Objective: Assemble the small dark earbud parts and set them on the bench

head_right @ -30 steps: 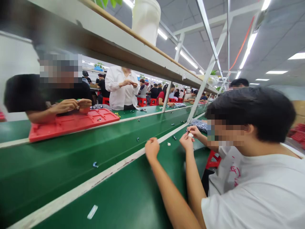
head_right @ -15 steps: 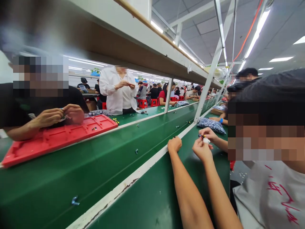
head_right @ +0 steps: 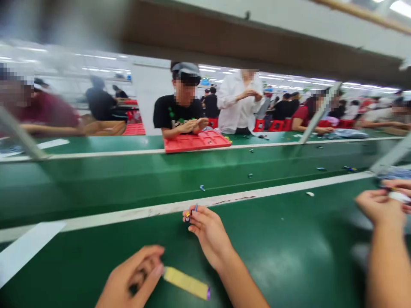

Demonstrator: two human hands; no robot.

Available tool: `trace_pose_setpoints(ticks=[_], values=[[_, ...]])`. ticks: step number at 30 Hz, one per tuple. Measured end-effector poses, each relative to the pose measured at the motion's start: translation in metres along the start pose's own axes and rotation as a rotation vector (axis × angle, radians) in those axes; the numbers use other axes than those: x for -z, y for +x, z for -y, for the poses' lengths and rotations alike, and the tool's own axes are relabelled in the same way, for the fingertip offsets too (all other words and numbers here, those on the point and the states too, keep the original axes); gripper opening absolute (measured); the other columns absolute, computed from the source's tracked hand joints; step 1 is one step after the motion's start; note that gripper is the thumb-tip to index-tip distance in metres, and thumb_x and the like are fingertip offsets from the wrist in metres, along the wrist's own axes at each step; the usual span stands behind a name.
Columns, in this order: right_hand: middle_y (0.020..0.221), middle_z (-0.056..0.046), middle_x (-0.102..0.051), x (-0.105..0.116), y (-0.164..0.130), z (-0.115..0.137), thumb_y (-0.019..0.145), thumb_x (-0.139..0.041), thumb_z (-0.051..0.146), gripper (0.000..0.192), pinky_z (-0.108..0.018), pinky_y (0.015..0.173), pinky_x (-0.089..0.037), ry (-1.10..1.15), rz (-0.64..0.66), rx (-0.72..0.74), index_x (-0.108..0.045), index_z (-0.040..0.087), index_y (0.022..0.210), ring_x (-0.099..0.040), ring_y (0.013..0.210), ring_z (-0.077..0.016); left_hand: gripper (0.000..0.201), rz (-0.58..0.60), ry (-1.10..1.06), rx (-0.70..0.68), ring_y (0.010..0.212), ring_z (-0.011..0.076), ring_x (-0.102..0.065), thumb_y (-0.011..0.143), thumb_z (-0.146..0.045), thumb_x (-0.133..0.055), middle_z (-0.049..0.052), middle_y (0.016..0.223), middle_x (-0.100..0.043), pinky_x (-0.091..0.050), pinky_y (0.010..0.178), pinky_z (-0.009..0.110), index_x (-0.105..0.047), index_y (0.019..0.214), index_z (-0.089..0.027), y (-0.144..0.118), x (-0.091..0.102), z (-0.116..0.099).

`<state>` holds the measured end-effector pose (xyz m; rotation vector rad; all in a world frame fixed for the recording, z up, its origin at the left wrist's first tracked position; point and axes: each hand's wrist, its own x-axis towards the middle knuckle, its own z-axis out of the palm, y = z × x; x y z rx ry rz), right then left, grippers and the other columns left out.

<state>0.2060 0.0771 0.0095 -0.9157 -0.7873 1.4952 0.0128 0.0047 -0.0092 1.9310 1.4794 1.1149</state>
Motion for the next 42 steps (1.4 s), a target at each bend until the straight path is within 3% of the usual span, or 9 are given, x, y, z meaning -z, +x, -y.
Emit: trace_pose_setpoints(ticks=[1,4,9,17,20,25,31,37,42], values=[[0.088,-0.007,-0.076,-0.012,-0.012,-0.01,0.068,-0.085,0.038,0.029,-0.029,0.068,-0.051,0.032,0.037,-0.029,-0.072,0.018,0.085,-0.07,0.084,-0.0216,0.024,0.1,-0.207,0.077,0.057,0.0112,-0.062,0.093,-0.033,-0.061,0.001,0.078,-0.066,-0.051,0.046,0.019,-0.064,0.112,-0.018,0.003,0.002,0.001],[0.094,-0.005,-0.076,-0.037,-0.032,-0.032,0.066,-0.088,0.038,0.029,-0.028,0.072,-0.05,0.086,0.089,-0.073,-0.076,0.021,0.086,-0.067,0.088,-0.0197,0.033,0.116,-0.592,0.272,0.061,0.0128,-0.061,0.084,-0.036,-0.068,0.002,0.082,-0.063,-0.048,0.04,0.018,-0.062,0.11,-0.017,0.017,0.007,0.006],[0.061,0.003,-0.066,-0.045,-0.042,-0.046,0.06,-0.091,0.033,0.029,-0.024,0.057,-0.044,0.082,0.103,-0.101,-0.081,0.022,0.084,-0.054,0.057,-0.011,0.026,0.092,-0.734,0.319,0.054,0.0098,-0.057,0.077,-0.032,-0.07,0.003,0.077,-0.064,-0.045,0.04,0.017,-0.065,0.095,-0.014,0.019,0.016,0.007],[0.072,-0.006,-0.077,-0.04,-0.05,-0.045,0.065,-0.09,0.037,0.03,-0.025,0.062,-0.052,0.106,0.113,-0.197,-0.082,0.018,0.087,-0.066,0.063,-0.0138,0.023,0.128,-0.803,0.312,0.052,0.0103,-0.056,0.078,-0.023,-0.068,0.002,0.067,-0.066,-0.046,0.044,0.018,-0.068,0.098,-0.013,0.011,0.022,0.005],[0.075,-0.005,-0.078,-0.039,-0.05,-0.045,0.065,-0.092,0.032,0.03,-0.023,0.063,-0.052,0.13,0.127,-0.228,-0.081,0.02,0.09,-0.067,0.065,-0.0129,0.028,0.001,-0.695,0.243,0.059,0.0115,-0.06,0.08,-0.019,-0.065,0.004,0.083,-0.066,-0.051,0.047,0.02,-0.064,0.108,-0.015,0.006,0.019,0.005],[0.079,-0.006,-0.078,-0.039,-0.051,-0.044,0.063,-0.093,0.032,0.032,-0.019,0.065,-0.052,0.1,0.125,-0.242,-0.08,0.018,0.088,-0.066,0.067,-0.011,0.023,-0.266,-0.228,-0.123,0.063,0.0108,-0.058,0.08,-0.009,-0.068,0.002,0.084,-0.064,-0.051,0.057,0.022,-0.068,0.101,-0.019,0.0,0.017,0.006],[0.075,-0.003,-0.078,-0.038,-0.055,-0.041,0.058,-0.096,0.03,0.033,-0.02,0.07,-0.055,0.05,0.124,-0.265,-0.081,0.02,0.086,-0.069,0.068,-0.0108,0.022,-0.226,-0.183,-0.232,0.057,0.0072,-0.058,0.086,-0.006,-0.066,0.002,0.088,-0.069,-0.051,0.055,0.018,-0.074,0.102,-0.018,0.002,0.014,0.013],[0.07,-0.004,-0.078,-0.034,-0.054,-0.039,0.061,-0.094,0.033,0.03,-0.019,0.071,-0.057,0.082,0.129,-0.289,-0.082,0.017,0.084,-0.072,0.067,-0.0115,0.027,-0.169,-0.054,-0.341,0.081,0.0108,-0.07,0.091,-0.006,-0.06,0.004,0.096,-0.071,-0.054,0.073,0.017,-0.072,0.113,-0.016,-0.003,0.016,0.013],[0.077,-0.005,-0.079,-0.033,-0.052,-0.042,0.064,-0.094,0.029,0.032,-0.019,0.073,-0.056,0.132,0.162,-0.333,-0.081,0.017,0.091,-0.072,0.07,-0.0106,0.024,-0.212,0.119,-0.419,0.08,0.0119,-0.071,0.095,-0.01,-0.056,0.005,0.096,-0.073,-0.054,0.073,0.019,-0.072,0.112,-0.015,-0.004,0.016,0.013]])
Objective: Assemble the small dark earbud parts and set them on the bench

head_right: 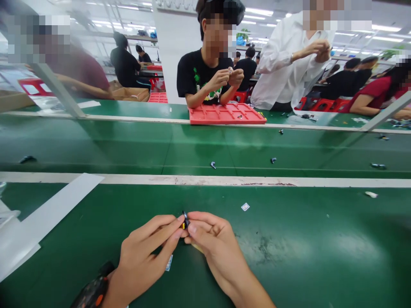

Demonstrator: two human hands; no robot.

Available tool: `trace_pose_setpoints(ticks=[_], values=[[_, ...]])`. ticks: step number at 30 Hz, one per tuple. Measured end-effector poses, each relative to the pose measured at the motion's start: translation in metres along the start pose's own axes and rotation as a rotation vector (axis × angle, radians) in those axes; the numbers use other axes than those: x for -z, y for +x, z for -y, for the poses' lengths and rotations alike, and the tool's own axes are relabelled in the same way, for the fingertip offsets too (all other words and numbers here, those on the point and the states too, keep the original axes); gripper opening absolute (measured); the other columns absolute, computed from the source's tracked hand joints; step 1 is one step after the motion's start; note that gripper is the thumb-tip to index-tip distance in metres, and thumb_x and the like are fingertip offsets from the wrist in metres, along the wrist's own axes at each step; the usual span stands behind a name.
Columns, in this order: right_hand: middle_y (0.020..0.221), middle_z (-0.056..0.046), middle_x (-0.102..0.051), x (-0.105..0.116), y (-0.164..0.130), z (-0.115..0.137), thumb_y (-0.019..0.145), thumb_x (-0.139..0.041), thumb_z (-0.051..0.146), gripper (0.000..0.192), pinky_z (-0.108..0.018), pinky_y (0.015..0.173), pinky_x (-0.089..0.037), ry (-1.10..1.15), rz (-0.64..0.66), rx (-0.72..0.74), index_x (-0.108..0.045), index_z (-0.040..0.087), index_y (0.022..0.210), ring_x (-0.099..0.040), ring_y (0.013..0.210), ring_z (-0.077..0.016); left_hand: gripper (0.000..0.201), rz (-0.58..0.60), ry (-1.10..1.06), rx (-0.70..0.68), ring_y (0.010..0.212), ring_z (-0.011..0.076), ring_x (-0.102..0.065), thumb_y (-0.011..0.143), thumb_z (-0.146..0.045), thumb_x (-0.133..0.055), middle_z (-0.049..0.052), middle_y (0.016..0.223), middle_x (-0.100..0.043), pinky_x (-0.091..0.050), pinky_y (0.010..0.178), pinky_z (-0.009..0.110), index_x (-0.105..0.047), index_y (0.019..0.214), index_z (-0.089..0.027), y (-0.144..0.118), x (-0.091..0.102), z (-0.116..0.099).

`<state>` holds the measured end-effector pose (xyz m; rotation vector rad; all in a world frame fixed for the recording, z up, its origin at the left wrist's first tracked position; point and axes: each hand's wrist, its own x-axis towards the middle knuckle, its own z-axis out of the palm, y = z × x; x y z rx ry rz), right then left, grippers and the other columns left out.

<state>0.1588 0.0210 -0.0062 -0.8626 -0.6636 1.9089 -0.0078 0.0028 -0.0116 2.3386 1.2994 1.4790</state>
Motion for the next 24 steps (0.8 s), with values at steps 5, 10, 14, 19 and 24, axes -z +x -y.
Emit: trace_pose_setpoints(ticks=[5,10,14,19,24], values=[[0.075,-0.004,-0.078,0.001,0.002,-0.001,0.064,-0.093,0.023,0.028,-0.019,0.075,-0.056,0.111,0.065,-0.064,-0.081,0.013,0.088,-0.071,0.072,-0.0111,0.024,-0.028,-0.04,0.044,0.079,0.0106,-0.07,0.094,-0.007,-0.057,0.003,0.093,-0.074,-0.055,0.075,0.017,-0.073,0.11,-0.016,0.003,0.0,0.0],[0.073,-0.002,-0.075,0.0,0.002,0.0,0.065,-0.093,0.02,0.023,-0.018,0.072,-0.055,0.213,0.073,-0.12,-0.08,0.011,0.082,-0.069,0.07,-0.0094,0.027,-0.01,-0.087,0.054,0.082,0.0089,-0.07,0.094,-0.004,-0.056,0.003,0.096,-0.073,-0.055,0.078,0.013,-0.072,0.112,-0.016,0.0,0.001,0.002],[0.076,-0.004,-0.075,0.0,0.002,-0.001,0.067,-0.092,0.019,0.028,-0.017,0.072,-0.055,0.218,0.086,-0.12,-0.08,0.009,0.09,-0.067,0.069,-0.0083,0.024,0.014,-0.087,0.02,0.077,0.0078,-0.07,0.098,-0.008,-0.053,0.003,0.094,-0.073,-0.056,0.074,0.012,-0.072,0.11,-0.017,-0.001,0.0,0.003],[0.072,-0.003,-0.074,0.002,0.002,-0.002,0.068,-0.092,0.022,0.022,-0.017,0.068,-0.053,0.179,0.092,-0.135,-0.08,0.01,0.081,-0.065,0.066,-0.0074,0.023,0.075,0.012,-0.114,0.077,0.0089,-0.071,0.101,-0.011,-0.048,0.003,0.094,-0.073,-0.057,0.071,0.014,-0.07,0.108,-0.017,0.005,0.003,0.004],[0.069,-0.003,-0.074,0.003,0.004,-0.004,0.059,-0.096,0.024,0.028,-0.018,0.066,-0.051,0.145,-0.002,-0.124,-0.08,0.011,0.078,-0.065,0.064,-0.0087,0.03,0.223,0.128,-0.197,0.08,0.012,-0.072,0.102,-0.012,-0.039,0.005,0.095,-0.072,-0.059,0.071,0.019,-0.068,0.11,-0.017,0.007,0.008,0.012]])
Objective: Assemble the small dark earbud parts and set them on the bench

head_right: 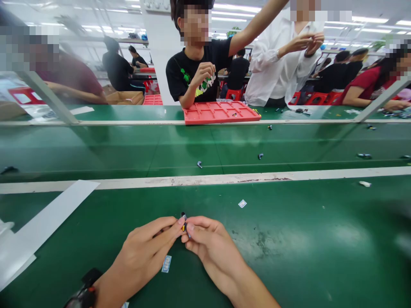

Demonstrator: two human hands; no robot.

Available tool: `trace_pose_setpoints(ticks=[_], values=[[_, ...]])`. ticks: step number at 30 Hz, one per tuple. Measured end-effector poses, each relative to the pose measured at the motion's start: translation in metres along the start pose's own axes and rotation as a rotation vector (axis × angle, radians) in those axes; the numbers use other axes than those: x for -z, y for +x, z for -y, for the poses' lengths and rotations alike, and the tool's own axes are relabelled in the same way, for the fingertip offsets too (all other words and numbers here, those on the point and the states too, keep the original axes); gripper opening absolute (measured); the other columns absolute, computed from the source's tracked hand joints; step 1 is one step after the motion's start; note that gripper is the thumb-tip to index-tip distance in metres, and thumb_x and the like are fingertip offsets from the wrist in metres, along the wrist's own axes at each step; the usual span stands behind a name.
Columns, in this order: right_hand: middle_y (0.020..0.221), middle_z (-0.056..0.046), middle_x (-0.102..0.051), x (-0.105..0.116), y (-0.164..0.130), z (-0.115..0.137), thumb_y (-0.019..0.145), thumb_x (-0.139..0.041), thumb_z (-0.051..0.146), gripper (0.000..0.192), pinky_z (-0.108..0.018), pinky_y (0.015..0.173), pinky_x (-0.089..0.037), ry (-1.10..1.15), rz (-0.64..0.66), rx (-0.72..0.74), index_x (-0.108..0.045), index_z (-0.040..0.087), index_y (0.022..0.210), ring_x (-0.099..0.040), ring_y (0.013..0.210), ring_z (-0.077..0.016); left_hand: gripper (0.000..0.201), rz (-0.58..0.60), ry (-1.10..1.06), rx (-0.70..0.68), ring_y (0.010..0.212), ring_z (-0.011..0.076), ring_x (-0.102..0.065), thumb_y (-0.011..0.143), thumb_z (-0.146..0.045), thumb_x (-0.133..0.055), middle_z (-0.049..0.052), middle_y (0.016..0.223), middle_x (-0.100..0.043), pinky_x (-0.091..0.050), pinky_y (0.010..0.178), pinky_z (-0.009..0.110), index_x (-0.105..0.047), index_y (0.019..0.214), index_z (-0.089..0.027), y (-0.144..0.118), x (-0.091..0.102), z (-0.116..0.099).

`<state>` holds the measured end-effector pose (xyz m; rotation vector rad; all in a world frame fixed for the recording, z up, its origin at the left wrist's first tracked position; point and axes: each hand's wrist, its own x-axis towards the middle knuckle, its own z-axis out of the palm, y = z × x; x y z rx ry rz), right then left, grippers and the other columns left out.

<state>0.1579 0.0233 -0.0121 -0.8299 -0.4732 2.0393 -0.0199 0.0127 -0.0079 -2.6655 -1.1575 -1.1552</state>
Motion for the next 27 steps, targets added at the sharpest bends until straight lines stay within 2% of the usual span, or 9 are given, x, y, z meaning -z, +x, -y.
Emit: trace_pose_setpoints(ticks=[5,9,14,19,23,27], values=[[0.067,-0.003,-0.073,-0.002,0.003,0.0,0.056,-0.097,0.025,0.029,-0.02,0.068,-0.05,0.02,-0.044,0.015,-0.079,0.011,0.074,-0.065,0.065,-0.0102,0.039,0.136,0.221,-0.068,0.091,0.0207,-0.073,0.099,-0.008,-0.032,0.014,0.111,-0.073,-0.061,0.072,0.028,-0.063,0.123,-0.009,-0.005,-0.003,-0.005],[0.07,-0.002,-0.073,-0.004,0.003,0.002,0.058,-0.096,0.024,0.029,-0.021,0.071,-0.05,0.049,-0.079,0.032,-0.08,0.013,0.079,-0.064,0.066,-0.0092,0.046,0.236,0.381,-0.019,0.1,0.0258,-0.072,0.091,-0.003,-0.032,0.02,0.128,-0.067,-0.061,0.073,0.03,-0.059,0.127,-0.005,-0.006,-0.01,-0.019],[0.071,-0.004,-0.073,-0.005,0.003,0.002,0.059,-0.095,0.024,0.03,-0.02,0.069,-0.05,0.086,-0.088,0.046,-0.079,0.011,0.08,-0.064,0.067,-0.0095,0.047,0.164,0.384,0.001,0.101,0.0264,-0.072,0.092,-0.007,-0.033,0.022,0.13,-0.066,-0.061,0.074,0.03,-0.051,0.135,0.0,-0.006,-0.014,-0.023],[0.071,-0.004,-0.073,-0.003,0.004,0.004,0.06,-0.095,0.022,0.029,-0.017,0.065,-0.051,0.13,-0.08,0.032,-0.078,0.01,0.08,-0.064,0.064,-0.008,0.047,0.107,0.343,-0.02,0.112,0.0259,-0.068,0.093,-0.008,-0.038,0.024,0.131,-0.064,-0.058,0.084,0.028,-0.046,0.138,0.002,-0.006,-0.013,-0.02],[0.072,-0.004,-0.073,-0.003,0.003,0.006,0.061,-0.095,0.021,0.03,-0.016,0.066,-0.052,0.158,-0.082,0.039,-0.078,0.009,0.082,-0.064,0.064,-0.0075,0.046,0.09,0.343,-0.011,0.108,0.024,-0.07,0.094,-0.012,-0.039,0.024,0.127,-0.066,-0.059,0.083,0.026,-0.046,0.138,0.0,-0.007,-0.014,-0.02],[0.072,-0.004,-0.074,-0.004,0.002,0.007,0.062,-0.094,0.022,0.03,-0.016,0.067,-0.052,0.166,-0.073,0.042,-0.078,0.009,0.083,-0.065,0.065,-0.0075,0.046,0.126,0.326,0.021,0.108,0.0228,-0.071,0.096,-0.016,-0.038,0.024,0.129,-0.066,-0.059,0.084,0.025,-0.044,0.139,-0.002,-0.008,-0.016,-0.02]])
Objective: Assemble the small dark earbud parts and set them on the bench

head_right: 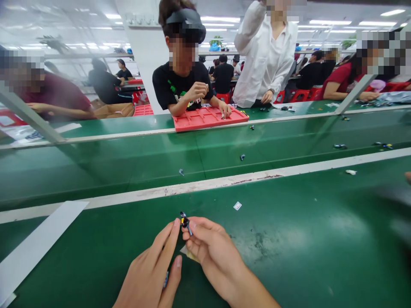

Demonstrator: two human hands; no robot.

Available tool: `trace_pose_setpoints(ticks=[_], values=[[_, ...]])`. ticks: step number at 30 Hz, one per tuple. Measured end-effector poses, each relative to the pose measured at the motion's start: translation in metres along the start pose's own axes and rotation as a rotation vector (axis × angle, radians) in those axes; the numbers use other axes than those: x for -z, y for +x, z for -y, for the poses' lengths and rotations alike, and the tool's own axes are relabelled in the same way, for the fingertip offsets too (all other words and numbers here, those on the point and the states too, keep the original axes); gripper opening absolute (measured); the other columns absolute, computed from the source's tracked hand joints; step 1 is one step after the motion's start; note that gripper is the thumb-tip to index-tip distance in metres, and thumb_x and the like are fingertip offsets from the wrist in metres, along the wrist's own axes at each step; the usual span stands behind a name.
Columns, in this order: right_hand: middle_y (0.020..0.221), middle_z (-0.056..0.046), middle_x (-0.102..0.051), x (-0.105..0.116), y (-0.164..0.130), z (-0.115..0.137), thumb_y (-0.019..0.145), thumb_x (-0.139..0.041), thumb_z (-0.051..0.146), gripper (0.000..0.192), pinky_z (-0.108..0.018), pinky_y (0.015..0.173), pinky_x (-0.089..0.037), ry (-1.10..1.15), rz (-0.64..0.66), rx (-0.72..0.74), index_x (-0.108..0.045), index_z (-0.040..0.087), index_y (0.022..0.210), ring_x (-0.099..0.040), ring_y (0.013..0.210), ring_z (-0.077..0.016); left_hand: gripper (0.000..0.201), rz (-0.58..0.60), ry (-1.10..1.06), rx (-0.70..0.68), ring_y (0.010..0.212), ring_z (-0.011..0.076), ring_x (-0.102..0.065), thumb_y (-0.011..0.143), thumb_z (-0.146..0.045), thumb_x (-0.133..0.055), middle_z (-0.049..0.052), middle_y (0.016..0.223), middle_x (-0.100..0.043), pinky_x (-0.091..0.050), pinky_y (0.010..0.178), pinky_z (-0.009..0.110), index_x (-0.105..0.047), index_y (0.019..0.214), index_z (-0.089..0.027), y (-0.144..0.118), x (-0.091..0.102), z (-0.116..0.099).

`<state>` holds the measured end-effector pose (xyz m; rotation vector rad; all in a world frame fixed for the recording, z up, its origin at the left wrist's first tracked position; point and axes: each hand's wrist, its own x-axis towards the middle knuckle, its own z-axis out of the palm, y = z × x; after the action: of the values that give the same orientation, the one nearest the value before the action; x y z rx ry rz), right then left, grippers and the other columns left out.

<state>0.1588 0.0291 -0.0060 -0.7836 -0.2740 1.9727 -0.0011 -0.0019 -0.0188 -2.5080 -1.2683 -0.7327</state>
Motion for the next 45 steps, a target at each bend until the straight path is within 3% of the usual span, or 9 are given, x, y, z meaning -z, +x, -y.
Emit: trace_pose_setpoints(ticks=[3,14,22,30,35,42,45], values=[[0.071,-0.004,-0.074,0.0,0.0,0.0,0.062,-0.094,0.022,0.03,-0.016,0.067,-0.053,0.008,0.008,0.002,-0.078,0.009,0.083,-0.066,0.065,-0.0075,0.047,0.033,-0.017,-0.001,0.109,0.0225,-0.071,0.096,-0.018,-0.038,0.022,0.132,-0.065,-0.059,0.085,0.025,-0.043,0.14,-0.003,0.001,-0.001,0.001],[0.071,-0.005,-0.075,0.0,-0.001,0.0,0.063,-0.093,0.015,0.024,-0.016,0.064,-0.056,0.098,0.054,-0.005,-0.078,0.008,0.081,-0.068,0.061,-0.0081,0.044,-0.013,0.033,-0.09,0.104,0.0218,-0.073,0.099,-0.022,-0.035,0.021,0.125,-0.069,-0.06,0.079,0.025,-0.049,0.138,-0.004,0.003,-0.005,0.003],[0.072,-0.005,-0.077,-0.005,-0.003,0.002,0.053,-0.098,0.016,0.031,-0.019,0.069,-0.058,0.136,-0.056,-0.007,-0.078,0.008,0.076,-0.071,0.066,-0.0106,0.048,-0.025,0.137,-0.108,0.089,0.0195,-0.075,0.101,-0.025,-0.034,0.02,0.124,-0.07,-0.058,0.067,0.025,-0.044,0.143,-0.005,-0.002,-0.012,0.003],[0.077,-0.006,-0.078,-0.004,-0.001,-0.001,0.051,-0.099,0.019,0.031,-0.019,0.073,-0.057,0.118,-0.057,0.048,-0.079,0.012,0.074,-0.071,0.069,-0.0112,0.053,-0.056,0.165,0.047,0.085,0.022,-0.074,0.1,-0.023,-0.033,0.018,0.123,-0.071,-0.055,0.061,0.03,-0.033,0.151,-0.01,-0.005,-0.024,-0.016],[0.075,-0.005,-0.077,-0.001,0.001,-0.004,0.049,-0.099,0.021,0.033,-0.021,0.072,-0.055,0.12,-0.064,0.076,-0.079,0.013,0.074,-0.07,0.067,-0.0118,0.053,-0.053,0.16,0.101,0.082,0.0229,-0.075,0.098,-0.024,-0.036,0.02,0.124,-0.07,-0.057,0.059,0.028,-0.035,0.149,-0.009,-0.005,-0.026,-0.023],[0.072,-0.003,-0.076,0.006,0.004,-0.005,0.056,-0.097,0.018,0.028,-0.02,0.07,-0.055,0.127,-0.012,0.046,-0.078,0.012,0.076,-0.068,0.066,-0.0097,0.048,-0.076,-0.159,0.114,0.077,0.0177,-0.076,0.103,-0.04,-0.033,0.02,0.128,-0.065,-0.06,0.06,0.022,-0.05,0.14,-0.013,-0.009,-0.028,-0.012],[0.072,-0.004,-0.076,0.002,0.001,-0.005,0.058,-0.096,0.019,0.027,-0.018,0.067,-0.054,0.124,0.013,0.051,-0.078,0.011,0.077,-0.067,0.064,-0.0089,0.041,-0.112,-0.384,0.129,0.079,0.0155,-0.074,0.102,-0.032,-0.042,0.017,0.126,-0.065,-0.06,0.064,0.021,-0.056,0.137,-0.017,-0.002,-0.019,-0.004]])
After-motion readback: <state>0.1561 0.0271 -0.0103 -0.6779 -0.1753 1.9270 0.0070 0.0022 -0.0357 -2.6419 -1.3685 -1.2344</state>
